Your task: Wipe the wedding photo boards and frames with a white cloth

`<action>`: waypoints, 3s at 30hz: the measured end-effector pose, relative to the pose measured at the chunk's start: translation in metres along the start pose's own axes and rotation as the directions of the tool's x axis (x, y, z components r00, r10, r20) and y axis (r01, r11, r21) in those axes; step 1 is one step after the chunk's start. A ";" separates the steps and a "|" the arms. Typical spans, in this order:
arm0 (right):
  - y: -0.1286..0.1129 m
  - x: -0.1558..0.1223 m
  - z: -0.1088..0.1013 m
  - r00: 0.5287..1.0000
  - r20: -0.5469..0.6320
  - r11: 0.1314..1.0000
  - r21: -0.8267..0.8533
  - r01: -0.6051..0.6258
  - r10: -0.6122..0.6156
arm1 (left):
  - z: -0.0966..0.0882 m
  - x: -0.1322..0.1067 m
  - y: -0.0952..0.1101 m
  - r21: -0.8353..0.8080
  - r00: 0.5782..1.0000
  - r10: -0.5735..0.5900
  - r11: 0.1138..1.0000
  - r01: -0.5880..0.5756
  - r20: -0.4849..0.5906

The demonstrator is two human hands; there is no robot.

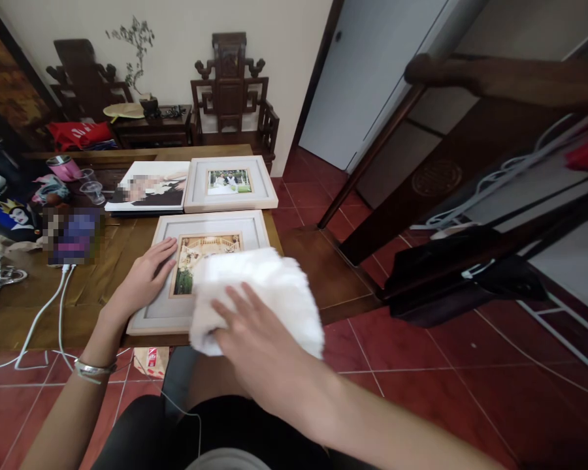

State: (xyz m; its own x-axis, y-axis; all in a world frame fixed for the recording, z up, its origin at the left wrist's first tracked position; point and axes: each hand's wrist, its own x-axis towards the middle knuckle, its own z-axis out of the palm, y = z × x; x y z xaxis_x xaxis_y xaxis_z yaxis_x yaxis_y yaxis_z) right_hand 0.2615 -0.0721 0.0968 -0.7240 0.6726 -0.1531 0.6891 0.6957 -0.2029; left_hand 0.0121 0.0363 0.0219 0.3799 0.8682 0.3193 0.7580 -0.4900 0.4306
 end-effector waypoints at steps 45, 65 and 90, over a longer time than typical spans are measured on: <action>0.110 0.122 -0.019 0.984 -0.180 0.984 -0.173 -0.038 0.007 | 0.003 0.000 -0.002 0.003 1.000 0.006 1.000 -0.006 0.006; 0.064 0.005 -0.021 0.966 -0.089 0.963 -0.102 -0.250 0.241 | 0.002 -0.001 -0.002 0.000 1.000 0.012 1.000 -0.012 -0.021; 0.052 -0.046 -0.019 0.975 -0.178 0.990 0.051 -0.129 0.136 | 0.002 0.000 0.001 -0.057 0.998 -0.013 0.998 0.009 -0.060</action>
State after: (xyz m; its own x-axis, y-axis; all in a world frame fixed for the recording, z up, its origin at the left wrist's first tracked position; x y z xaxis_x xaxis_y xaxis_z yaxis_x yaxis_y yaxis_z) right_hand 0.3312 -0.0623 0.1118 -0.6062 0.7953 -0.0046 0.7745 0.5890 -0.2309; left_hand 0.0143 0.0354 0.0203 0.3377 0.8682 0.3637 0.7303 -0.4854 0.4807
